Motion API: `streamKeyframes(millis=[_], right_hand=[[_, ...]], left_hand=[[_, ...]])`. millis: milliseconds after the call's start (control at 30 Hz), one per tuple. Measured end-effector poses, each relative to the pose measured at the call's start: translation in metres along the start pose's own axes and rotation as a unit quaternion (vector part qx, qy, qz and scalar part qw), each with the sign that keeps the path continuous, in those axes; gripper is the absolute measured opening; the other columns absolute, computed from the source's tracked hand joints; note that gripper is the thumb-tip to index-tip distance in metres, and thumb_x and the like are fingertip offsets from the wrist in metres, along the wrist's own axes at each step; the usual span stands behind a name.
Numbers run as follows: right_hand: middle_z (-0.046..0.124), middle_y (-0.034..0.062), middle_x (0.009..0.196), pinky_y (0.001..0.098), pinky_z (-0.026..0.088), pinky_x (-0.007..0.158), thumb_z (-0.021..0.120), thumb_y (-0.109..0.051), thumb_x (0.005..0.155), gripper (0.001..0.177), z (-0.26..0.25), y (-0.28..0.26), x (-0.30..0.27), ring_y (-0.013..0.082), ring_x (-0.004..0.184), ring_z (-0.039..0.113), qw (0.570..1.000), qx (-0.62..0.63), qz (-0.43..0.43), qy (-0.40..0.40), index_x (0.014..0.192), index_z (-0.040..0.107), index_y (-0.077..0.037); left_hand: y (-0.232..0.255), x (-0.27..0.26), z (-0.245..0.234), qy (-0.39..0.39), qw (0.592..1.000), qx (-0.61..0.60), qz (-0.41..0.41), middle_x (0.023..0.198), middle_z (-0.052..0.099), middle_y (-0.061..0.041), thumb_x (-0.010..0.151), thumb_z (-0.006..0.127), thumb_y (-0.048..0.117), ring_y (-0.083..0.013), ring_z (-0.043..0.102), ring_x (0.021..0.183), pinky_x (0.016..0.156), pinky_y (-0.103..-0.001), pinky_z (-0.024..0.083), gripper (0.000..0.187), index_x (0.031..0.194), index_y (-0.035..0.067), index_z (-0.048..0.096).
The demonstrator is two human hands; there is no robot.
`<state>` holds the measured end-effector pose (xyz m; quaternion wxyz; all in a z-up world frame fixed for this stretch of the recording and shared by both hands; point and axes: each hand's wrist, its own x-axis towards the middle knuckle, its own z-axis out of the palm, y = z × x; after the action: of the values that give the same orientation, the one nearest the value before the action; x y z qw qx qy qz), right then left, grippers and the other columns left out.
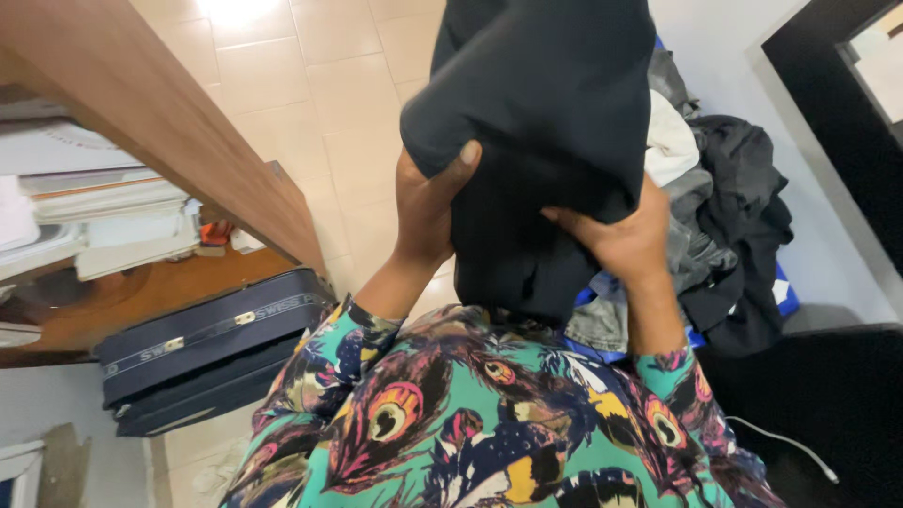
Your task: The person picks up individual items of clothing from a pile, spreads them out on a blue table, and layers them on top of each other.
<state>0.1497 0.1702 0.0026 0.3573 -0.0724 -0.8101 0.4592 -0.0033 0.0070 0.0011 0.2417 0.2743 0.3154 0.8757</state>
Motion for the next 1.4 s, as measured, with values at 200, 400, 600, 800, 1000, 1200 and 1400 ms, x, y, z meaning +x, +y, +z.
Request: streamKeyframes(millis=[200, 400, 600, 800, 1000, 1200, 1400], right_hand=[[0.075, 0.0111, 0.121, 0.031, 0.056, 0.101, 0.094, -0.005, 0.081, 0.055, -0.034, 0.0, 0.05, 0.0166, 0.109, 0.069, 0.995, -0.081, -0.049, -0.018, 0.128, 0.067, 0.004], [0.077, 0.013, 0.111, 0.0314, 0.059, 0.091, 0.099, -0.014, 0.08, 0.057, -0.069, -0.007, 0.085, 0.0178, 0.101, 0.074, 0.985, -0.171, -0.021, -0.027, 0.124, 0.069, 0.005], [0.075, 0.0173, 0.101, 0.0345, 0.057, 0.081, 0.1, -0.025, 0.074, 0.06, -0.078, -0.033, 0.114, 0.0245, 0.093, 0.075, 0.935, -0.353, -0.03, -0.013, 0.117, 0.071, 0.004], [0.074, 0.0168, 0.092, 0.0379, 0.057, 0.076, 0.099, -0.039, 0.072, 0.062, -0.096, 0.003, 0.146, 0.0347, 0.089, 0.072, 0.84, -0.526, -0.124, -0.035, 0.113, 0.074, 0.001], [0.073, 0.013, 0.085, 0.0376, 0.057, 0.081, 0.096, -0.056, 0.07, 0.075, -0.109, 0.109, 0.167, 0.0321, 0.085, 0.072, 0.824, -0.566, -0.017, -0.023, 0.12, 0.075, -0.004], [0.058, 0.0218, 0.145, 0.0688, 0.017, 0.123, 0.089, -0.06, 0.067, 0.115, -0.092, 0.229, 0.146, 0.0384, 0.14, 0.049, 0.8, -0.554, 0.232, -0.013, 0.162, 0.047, -0.01], [0.0, 0.0279, 0.168, 0.0787, -0.003, 0.11, 0.084, -0.073, 0.055, 0.138, -0.013, 0.308, 0.07, 0.0495, 0.154, -0.002, 0.716, -0.526, 0.445, -0.107, 0.163, 0.017, -0.018]], left_hand=[[-0.021, 0.041, 0.002, -0.026, 0.999, -0.029, -0.038, 0.129, 0.067, -0.014, 0.101, 0.073, 0.02, -0.0215, 0.067, 0.117, 0.105, -0.035, 0.053, 0.049, 0.139, -0.004, 0.054], [-0.058, 0.075, -0.002, -0.029, 0.996, -0.051, -0.07, 0.12, 0.07, -0.009, 0.105, 0.071, 0.023, -0.0175, 0.067, 0.111, 0.099, -0.032, 0.054, 0.036, 0.131, -0.001, 0.063], [-0.089, 0.106, -0.01, -0.008, 0.98, -0.127, -0.153, 0.121, 0.069, -0.008, 0.106, 0.07, 0.023, -0.0176, 0.067, 0.109, 0.095, -0.034, 0.053, 0.036, 0.133, 0.001, 0.061], [-0.145, 0.145, -0.018, 0.004, 0.964, -0.156, -0.213, 0.132, 0.065, -0.007, 0.101, 0.07, 0.025, -0.0167, 0.065, 0.117, 0.101, -0.035, 0.054, 0.046, 0.139, 0.003, 0.057], [-0.22, 0.192, -0.051, -0.002, 0.94, -0.028, -0.339, 0.127, 0.066, -0.011, 0.092, 0.073, 0.036, -0.0238, 0.069, 0.11, 0.09, -0.041, 0.06, 0.061, 0.139, 0.001, 0.054], [-0.316, 0.22, -0.099, -0.033, 0.891, 0.183, -0.414, 0.128, 0.064, -0.019, 0.082, 0.078, 0.035, -0.036, 0.069, 0.108, 0.083, -0.044, 0.059, 0.083, 0.148, 0.004, 0.037], [-0.359, 0.207, -0.148, -0.209, 0.794, 0.569, -0.034, 0.166, 0.016, -0.03, 0.086, 0.079, 0.027, -0.0481, 0.019, 0.153, 0.12, -0.062, 0.026, 0.104, 0.164, 0.009, 0.013]])
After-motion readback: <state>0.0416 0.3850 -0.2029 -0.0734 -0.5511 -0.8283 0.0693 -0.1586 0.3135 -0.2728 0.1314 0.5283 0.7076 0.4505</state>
